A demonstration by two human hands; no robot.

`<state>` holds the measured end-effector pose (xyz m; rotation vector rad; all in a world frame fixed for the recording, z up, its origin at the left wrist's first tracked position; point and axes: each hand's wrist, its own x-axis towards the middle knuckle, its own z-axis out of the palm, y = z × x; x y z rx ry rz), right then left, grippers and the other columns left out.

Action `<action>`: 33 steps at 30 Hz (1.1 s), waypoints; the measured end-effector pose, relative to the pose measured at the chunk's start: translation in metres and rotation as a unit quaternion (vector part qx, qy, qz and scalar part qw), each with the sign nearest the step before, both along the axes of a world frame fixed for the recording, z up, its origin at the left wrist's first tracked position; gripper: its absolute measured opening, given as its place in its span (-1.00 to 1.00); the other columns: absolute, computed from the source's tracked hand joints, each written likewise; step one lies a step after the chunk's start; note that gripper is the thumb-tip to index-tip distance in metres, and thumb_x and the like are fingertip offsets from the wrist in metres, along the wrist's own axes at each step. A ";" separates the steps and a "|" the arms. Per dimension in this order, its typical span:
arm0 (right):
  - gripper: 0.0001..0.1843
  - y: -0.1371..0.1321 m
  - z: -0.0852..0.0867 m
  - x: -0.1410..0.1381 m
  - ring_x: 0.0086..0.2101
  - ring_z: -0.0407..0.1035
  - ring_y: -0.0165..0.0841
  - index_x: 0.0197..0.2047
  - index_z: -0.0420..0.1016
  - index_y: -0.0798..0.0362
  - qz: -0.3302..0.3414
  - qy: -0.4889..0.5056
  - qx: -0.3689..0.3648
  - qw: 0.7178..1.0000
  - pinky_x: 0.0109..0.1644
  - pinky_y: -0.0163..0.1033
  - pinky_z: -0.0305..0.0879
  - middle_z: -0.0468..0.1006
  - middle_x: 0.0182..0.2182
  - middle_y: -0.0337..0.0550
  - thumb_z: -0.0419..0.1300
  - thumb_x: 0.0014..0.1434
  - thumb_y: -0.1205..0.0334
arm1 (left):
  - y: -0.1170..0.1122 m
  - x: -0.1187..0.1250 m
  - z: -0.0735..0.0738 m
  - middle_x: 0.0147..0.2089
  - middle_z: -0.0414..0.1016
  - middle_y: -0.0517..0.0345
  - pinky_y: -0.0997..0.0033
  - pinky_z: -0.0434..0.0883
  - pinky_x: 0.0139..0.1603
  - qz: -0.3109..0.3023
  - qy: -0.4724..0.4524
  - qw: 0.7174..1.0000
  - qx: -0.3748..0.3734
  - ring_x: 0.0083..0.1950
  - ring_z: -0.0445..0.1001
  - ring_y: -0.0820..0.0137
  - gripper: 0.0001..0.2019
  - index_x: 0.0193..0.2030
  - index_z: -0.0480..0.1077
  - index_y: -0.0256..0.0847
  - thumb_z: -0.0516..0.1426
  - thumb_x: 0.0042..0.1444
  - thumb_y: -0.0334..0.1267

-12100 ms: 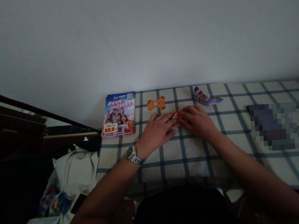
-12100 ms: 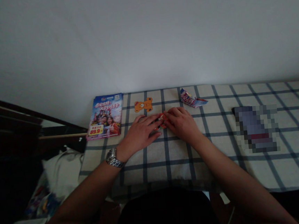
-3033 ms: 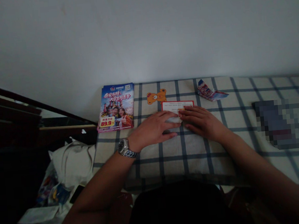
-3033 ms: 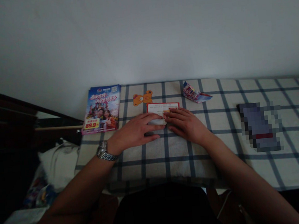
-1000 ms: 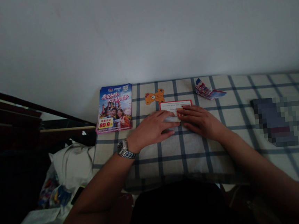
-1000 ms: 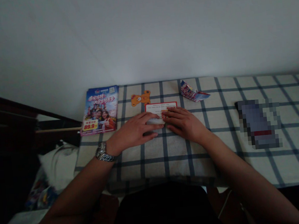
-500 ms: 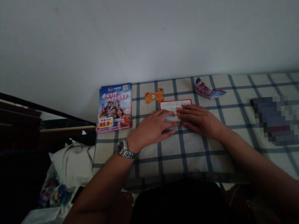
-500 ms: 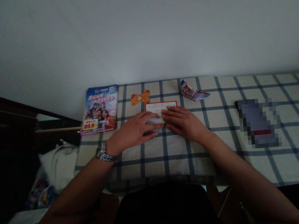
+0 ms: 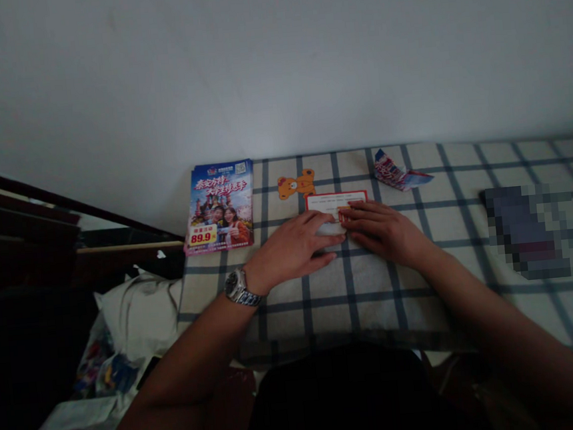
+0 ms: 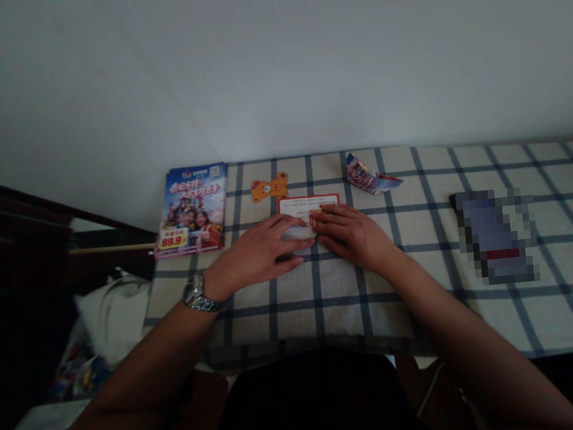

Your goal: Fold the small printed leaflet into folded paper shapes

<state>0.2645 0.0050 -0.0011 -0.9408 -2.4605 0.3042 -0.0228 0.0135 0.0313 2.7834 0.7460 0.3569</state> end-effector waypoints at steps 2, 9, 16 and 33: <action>-0.65 0.000 0.000 -0.001 0.35 0.38 -0.05 0.23 0.60 -0.02 -0.002 0.008 0.000 1.000 0.45 0.23 0.37 0.57 0.30 -0.06 0.24 0.43 0.28 | -0.001 0.000 0.001 0.37 0.36 -0.06 -0.02 0.45 0.36 -0.004 0.005 1.000 -0.003 0.37 0.35 0.08 -0.63 0.33 0.49 0.01 0.17 0.45 -0.08; -0.64 0.000 -0.001 -0.001 0.34 0.40 -0.05 0.23 0.61 -0.08 -0.006 0.017 -0.009 1.000 0.45 0.24 0.37 0.58 0.29 -0.11 0.26 0.41 0.29 | 0.006 -0.006 -0.005 0.40 0.39 0.02 -0.03 0.45 0.37 -0.009 -0.009 1.000 -0.022 0.36 0.39 0.11 -0.67 0.26 0.54 0.05 0.16 0.45 -0.01; -0.64 0.001 -0.001 -0.001 0.34 0.39 -0.05 0.24 0.61 -0.05 0.000 0.015 -0.013 1.000 0.45 0.25 0.35 0.57 0.30 -0.06 0.25 0.42 0.28 | 0.009 -0.006 -0.008 0.33 0.46 0.00 -0.01 0.44 0.37 0.001 -0.020 1.000 -0.018 0.32 0.43 0.14 -0.66 0.25 0.52 -0.05 0.15 0.46 -0.02; -0.66 0.001 -0.003 -0.003 0.31 0.43 -0.04 0.21 0.63 -0.07 -0.009 0.031 -0.014 0.999 0.43 0.25 0.37 0.62 0.24 -0.06 0.26 0.40 0.26 | 0.001 0.007 -0.010 0.44 0.32 -0.05 -0.02 0.42 0.44 -0.007 -0.012 1.000 -0.002 0.42 0.37 0.10 -0.66 0.24 0.48 -0.10 0.22 0.41 -0.06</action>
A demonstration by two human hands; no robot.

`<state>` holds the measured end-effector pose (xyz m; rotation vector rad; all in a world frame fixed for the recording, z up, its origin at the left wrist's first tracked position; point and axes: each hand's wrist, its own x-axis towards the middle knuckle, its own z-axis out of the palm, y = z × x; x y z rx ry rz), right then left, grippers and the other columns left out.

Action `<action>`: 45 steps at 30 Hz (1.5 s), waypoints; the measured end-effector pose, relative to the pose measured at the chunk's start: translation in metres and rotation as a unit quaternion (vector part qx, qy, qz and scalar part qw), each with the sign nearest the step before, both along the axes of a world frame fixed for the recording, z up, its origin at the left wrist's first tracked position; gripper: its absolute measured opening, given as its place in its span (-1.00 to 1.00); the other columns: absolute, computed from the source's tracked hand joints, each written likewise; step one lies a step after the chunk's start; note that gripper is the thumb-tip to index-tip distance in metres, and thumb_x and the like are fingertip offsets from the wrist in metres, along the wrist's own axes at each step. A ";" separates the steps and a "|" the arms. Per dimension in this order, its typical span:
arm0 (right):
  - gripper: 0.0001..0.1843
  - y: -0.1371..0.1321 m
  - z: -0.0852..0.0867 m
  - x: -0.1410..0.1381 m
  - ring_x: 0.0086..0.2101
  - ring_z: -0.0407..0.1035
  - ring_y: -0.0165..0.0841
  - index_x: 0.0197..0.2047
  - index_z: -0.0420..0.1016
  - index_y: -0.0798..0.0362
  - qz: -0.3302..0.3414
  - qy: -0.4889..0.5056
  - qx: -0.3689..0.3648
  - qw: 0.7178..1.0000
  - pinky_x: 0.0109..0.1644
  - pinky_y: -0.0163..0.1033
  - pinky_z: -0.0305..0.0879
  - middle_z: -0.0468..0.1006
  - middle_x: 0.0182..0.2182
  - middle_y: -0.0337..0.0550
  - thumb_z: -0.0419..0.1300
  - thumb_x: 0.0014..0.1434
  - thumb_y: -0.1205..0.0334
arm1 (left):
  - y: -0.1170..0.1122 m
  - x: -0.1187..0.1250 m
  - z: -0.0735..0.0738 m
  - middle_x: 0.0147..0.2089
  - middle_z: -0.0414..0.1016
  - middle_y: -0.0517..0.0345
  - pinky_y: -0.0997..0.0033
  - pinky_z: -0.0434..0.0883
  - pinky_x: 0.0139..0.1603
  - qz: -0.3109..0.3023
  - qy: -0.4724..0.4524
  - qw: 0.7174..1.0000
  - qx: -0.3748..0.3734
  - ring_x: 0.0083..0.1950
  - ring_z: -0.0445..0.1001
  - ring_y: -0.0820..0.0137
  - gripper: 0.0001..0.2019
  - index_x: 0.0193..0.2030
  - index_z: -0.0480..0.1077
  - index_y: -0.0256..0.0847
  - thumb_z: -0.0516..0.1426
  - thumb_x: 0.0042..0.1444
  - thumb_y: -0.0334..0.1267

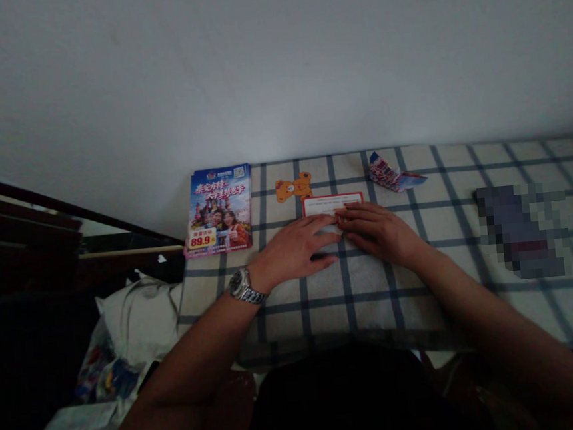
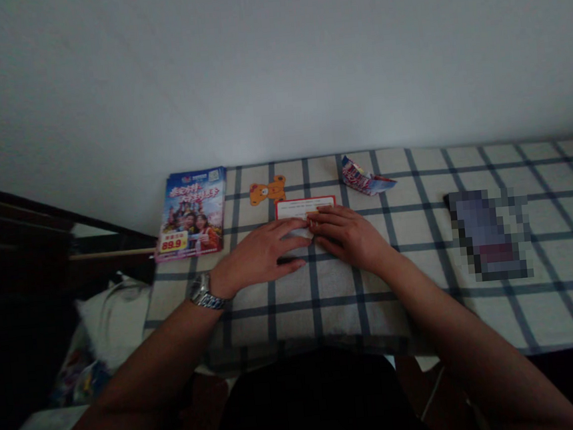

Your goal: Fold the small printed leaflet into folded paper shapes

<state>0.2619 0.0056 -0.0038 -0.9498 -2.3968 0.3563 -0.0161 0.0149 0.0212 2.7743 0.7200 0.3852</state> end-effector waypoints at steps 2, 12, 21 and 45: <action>-0.66 0.001 0.000 0.000 0.31 0.43 -0.05 0.20 0.63 -0.08 -0.001 -0.001 -0.004 1.000 0.43 0.26 0.37 0.62 0.24 -0.07 0.26 0.40 0.26 | 0.000 0.000 0.000 0.46 0.31 -0.06 -0.04 0.41 0.44 0.001 0.003 1.000 0.003 0.43 0.36 0.08 -0.66 0.23 0.49 -0.10 0.22 0.41 -0.05; -0.70 0.006 -0.005 0.003 0.31 0.42 -0.06 0.17 0.62 -0.05 0.021 0.017 -0.003 1.000 0.44 0.26 0.35 0.61 0.25 -0.02 0.25 0.41 0.26 | -0.002 0.000 0.000 0.46 0.34 -0.07 -0.01 0.40 0.46 0.008 0.001 1.000 -0.003 0.45 0.35 0.10 -0.61 0.28 0.46 -0.09 0.22 0.40 -0.02; -0.79 0.003 0.000 -0.008 0.22 0.50 -0.08 0.05 0.66 -0.05 -0.030 0.033 -0.010 0.999 0.34 0.21 0.43 0.68 0.13 -0.02 0.24 0.41 0.26 | -0.002 -0.001 0.001 0.49 0.30 -0.05 0.00 0.40 0.47 0.001 -0.006 1.000 -0.006 0.46 0.35 0.12 -0.65 0.26 0.48 -0.07 0.22 0.41 -0.07; -0.95 -0.014 0.000 -0.023 -0.14 0.48 -0.07 -0.15 0.60 -0.04 -0.145 -0.044 0.042 0.988 -0.05 0.04 0.46 0.62 -0.15 -0.02 0.28 0.36 0.24 | -0.002 -0.001 -0.005 0.51 0.29 -0.08 0.03 0.39 0.49 -0.003 -0.013 1.000 -0.011 0.50 0.32 0.12 -0.57 0.33 0.39 -0.12 0.22 0.41 -0.04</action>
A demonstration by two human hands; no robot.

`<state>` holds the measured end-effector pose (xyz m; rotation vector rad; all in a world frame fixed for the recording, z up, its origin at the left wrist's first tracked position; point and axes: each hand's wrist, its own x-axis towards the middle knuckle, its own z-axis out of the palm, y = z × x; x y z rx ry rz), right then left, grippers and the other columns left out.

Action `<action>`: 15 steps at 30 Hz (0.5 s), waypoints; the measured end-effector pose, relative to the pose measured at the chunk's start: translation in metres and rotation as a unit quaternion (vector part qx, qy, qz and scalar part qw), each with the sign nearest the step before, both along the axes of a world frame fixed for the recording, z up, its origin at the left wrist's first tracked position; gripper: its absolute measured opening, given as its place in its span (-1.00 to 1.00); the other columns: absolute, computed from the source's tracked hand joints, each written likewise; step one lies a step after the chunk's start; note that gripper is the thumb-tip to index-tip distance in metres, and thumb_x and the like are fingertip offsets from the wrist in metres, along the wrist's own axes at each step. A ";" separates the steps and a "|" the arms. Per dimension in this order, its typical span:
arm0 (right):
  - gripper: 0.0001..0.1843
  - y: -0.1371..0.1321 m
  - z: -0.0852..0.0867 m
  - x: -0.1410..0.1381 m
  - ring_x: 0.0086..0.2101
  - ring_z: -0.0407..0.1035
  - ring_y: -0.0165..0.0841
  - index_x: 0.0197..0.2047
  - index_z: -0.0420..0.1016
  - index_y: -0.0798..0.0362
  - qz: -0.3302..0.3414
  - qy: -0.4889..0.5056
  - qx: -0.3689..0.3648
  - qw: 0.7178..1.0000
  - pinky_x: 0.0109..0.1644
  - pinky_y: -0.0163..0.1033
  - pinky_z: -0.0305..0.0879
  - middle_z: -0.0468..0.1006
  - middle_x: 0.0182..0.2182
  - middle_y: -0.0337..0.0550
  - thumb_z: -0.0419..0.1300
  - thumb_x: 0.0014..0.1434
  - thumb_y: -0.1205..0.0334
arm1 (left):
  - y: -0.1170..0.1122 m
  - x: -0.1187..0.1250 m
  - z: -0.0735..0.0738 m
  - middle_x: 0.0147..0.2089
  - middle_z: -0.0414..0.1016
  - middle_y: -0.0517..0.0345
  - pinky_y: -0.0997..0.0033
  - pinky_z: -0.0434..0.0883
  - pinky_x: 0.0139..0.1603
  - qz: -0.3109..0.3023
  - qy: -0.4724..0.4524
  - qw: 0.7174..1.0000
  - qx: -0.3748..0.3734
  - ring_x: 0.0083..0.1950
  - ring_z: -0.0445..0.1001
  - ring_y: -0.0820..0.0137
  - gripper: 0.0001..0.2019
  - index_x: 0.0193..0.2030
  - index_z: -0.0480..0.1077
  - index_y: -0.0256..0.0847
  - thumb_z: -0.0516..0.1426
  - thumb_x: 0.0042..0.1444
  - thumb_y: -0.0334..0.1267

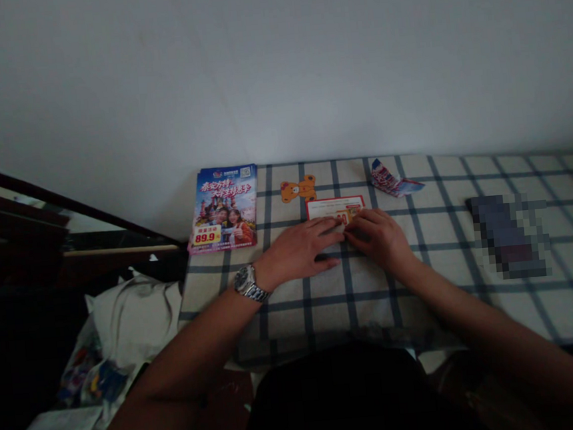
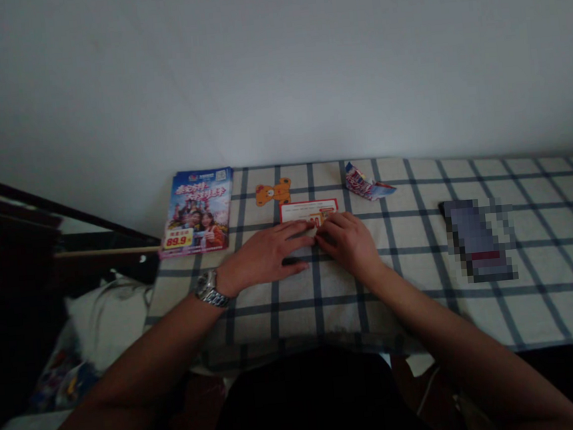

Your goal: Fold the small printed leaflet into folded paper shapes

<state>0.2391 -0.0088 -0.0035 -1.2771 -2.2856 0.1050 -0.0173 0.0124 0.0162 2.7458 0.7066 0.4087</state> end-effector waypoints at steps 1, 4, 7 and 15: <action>-0.96 0.000 0.001 0.000 -0.15 0.48 -0.08 -0.16 0.59 -0.04 -0.001 0.003 -0.001 1.000 -0.06 0.04 0.46 0.63 -0.16 -0.02 0.29 0.36 0.24 | 0.000 0.000 0.000 0.51 0.28 -0.08 0.03 0.38 0.49 -0.002 -0.001 1.000 0.001 0.51 0.31 0.12 -0.58 0.32 0.40 -0.11 0.21 0.41 -0.04; -0.96 0.000 0.003 -0.001 -0.17 0.49 -0.09 -0.17 0.60 -0.05 -0.003 0.018 -0.008 1.000 -0.07 0.04 0.46 0.63 -0.17 -0.03 0.29 0.35 0.24 | 0.000 -0.001 0.000 0.50 0.30 -0.09 0.01 0.41 0.46 0.001 0.002 1.000 0.006 0.49 0.33 0.10 -0.60 0.29 0.44 -0.10 0.21 0.41 -0.01; -0.96 0.000 0.003 -0.003 -0.17 0.48 -0.09 -0.18 0.59 -0.05 -0.008 0.019 -0.016 1.000 -0.05 0.04 0.44 0.63 -0.18 -0.05 0.29 0.34 0.25 | 0.000 0.000 0.001 0.48 0.32 -0.09 0.01 0.42 0.44 0.003 0.005 1.000 0.008 0.47 0.35 0.09 -0.62 0.26 0.46 -0.11 0.20 0.42 0.00; -0.96 -0.003 0.001 -0.008 -0.17 0.46 -0.09 -0.19 0.55 -0.06 -0.029 -0.033 0.000 0.999 -0.08 0.01 0.39 0.63 -0.20 -0.05 0.28 0.36 0.25 | -0.002 0.001 0.001 0.51 0.27 -0.08 0.01 0.45 0.42 0.004 0.003 1.000 0.007 0.50 0.31 0.09 -0.60 0.29 0.44 -0.11 0.22 0.41 -0.03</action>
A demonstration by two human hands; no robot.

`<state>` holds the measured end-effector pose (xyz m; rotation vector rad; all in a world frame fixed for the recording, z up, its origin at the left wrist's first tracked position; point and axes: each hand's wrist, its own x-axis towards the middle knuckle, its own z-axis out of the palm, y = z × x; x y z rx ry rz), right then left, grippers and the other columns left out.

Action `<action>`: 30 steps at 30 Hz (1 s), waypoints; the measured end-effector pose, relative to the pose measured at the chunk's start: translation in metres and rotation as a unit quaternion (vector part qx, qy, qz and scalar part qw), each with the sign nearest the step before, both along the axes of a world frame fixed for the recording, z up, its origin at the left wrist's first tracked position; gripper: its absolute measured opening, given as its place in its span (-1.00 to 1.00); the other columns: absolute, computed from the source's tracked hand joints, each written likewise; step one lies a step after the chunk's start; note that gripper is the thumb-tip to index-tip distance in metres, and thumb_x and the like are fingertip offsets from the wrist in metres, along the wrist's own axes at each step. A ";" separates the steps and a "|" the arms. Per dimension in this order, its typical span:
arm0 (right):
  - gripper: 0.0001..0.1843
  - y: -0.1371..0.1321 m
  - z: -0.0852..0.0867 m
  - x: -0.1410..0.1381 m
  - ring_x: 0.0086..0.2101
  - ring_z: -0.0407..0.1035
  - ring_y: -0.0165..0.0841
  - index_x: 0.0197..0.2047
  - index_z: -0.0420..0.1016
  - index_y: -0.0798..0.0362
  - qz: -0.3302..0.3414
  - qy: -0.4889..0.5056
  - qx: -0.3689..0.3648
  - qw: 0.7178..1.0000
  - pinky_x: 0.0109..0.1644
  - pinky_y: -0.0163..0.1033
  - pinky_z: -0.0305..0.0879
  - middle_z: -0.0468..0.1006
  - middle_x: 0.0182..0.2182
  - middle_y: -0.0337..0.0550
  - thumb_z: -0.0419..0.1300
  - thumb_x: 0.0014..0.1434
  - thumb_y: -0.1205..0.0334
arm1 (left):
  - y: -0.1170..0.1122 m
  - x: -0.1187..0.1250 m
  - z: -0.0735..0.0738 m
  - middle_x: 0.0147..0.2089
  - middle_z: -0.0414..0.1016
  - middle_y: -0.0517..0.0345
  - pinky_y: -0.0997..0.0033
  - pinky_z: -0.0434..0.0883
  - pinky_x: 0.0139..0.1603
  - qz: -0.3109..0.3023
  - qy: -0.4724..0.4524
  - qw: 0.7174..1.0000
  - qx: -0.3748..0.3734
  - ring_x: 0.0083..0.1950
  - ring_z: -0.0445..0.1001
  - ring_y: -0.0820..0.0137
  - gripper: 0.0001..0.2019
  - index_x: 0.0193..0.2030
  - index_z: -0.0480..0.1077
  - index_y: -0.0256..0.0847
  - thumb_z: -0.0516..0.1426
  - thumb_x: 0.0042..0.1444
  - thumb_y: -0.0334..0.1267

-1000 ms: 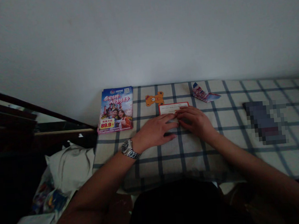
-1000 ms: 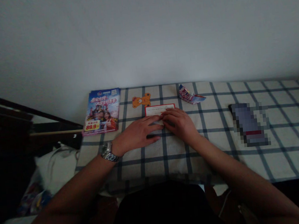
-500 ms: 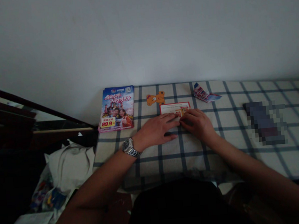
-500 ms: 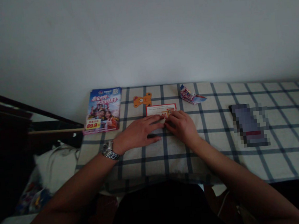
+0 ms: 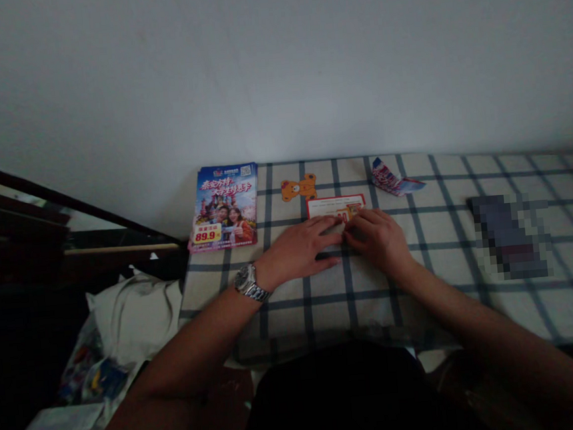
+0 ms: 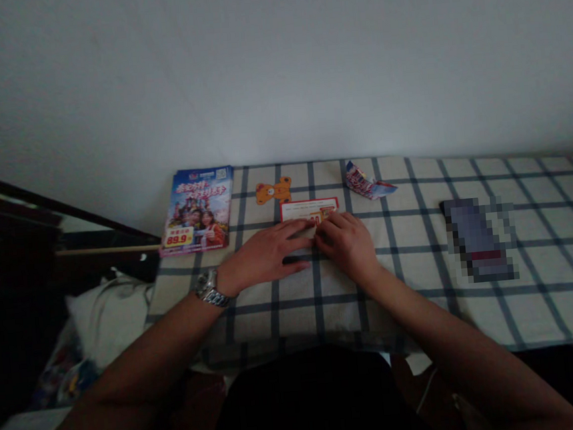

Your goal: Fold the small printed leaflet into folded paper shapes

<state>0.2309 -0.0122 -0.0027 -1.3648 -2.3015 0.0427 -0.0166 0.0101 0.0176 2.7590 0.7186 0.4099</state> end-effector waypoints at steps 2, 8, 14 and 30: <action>-0.94 0.001 0.001 0.000 -0.18 0.46 -0.10 -0.19 0.55 -0.06 -0.007 -0.004 0.004 1.000 -0.08 -0.01 0.39 0.62 -0.21 -0.05 0.26 0.37 0.25 | 0.000 0.000 0.000 0.50 0.28 -0.09 -0.02 0.45 0.42 0.002 0.000 1.000 0.003 0.49 0.32 0.07 -0.61 0.27 0.45 -0.11 0.22 0.41 -0.02; -0.92 0.012 0.004 0.012 -0.20 0.45 -0.10 -0.22 0.54 -0.04 -0.045 -0.001 0.019 0.999 -0.16 -0.05 0.38 0.61 -0.24 -0.04 0.24 0.35 0.28 | -0.001 -0.001 -0.002 0.51 0.26 -0.08 -0.05 0.40 0.47 0.006 -0.006 1.000 0.008 0.47 0.34 0.07 -0.58 0.29 0.44 -0.10 0.23 0.40 0.01; -0.87 0.030 0.006 0.028 -0.27 0.47 -0.17 -0.25 0.55 -0.01 -0.072 0.036 0.005 0.997 -0.22 -0.10 0.36 0.57 -0.28 -0.07 0.22 0.37 0.25 | -0.001 -0.001 -0.002 0.51 0.27 -0.07 -0.05 0.42 0.45 0.005 -0.007 1.000 0.006 0.46 0.35 0.06 -0.59 0.27 0.44 -0.10 0.24 0.40 0.00; -0.86 0.033 0.006 0.037 -0.30 0.46 -0.20 -0.21 0.58 0.03 -0.098 0.068 0.011 0.993 -0.22 -0.13 0.35 0.56 -0.26 -0.06 0.24 0.38 0.20 | -0.001 -0.001 -0.005 0.51 0.27 -0.08 -0.09 0.40 0.48 0.006 -0.010 1.000 0.014 0.46 0.35 0.03 -0.58 0.28 0.44 -0.10 0.23 0.39 0.01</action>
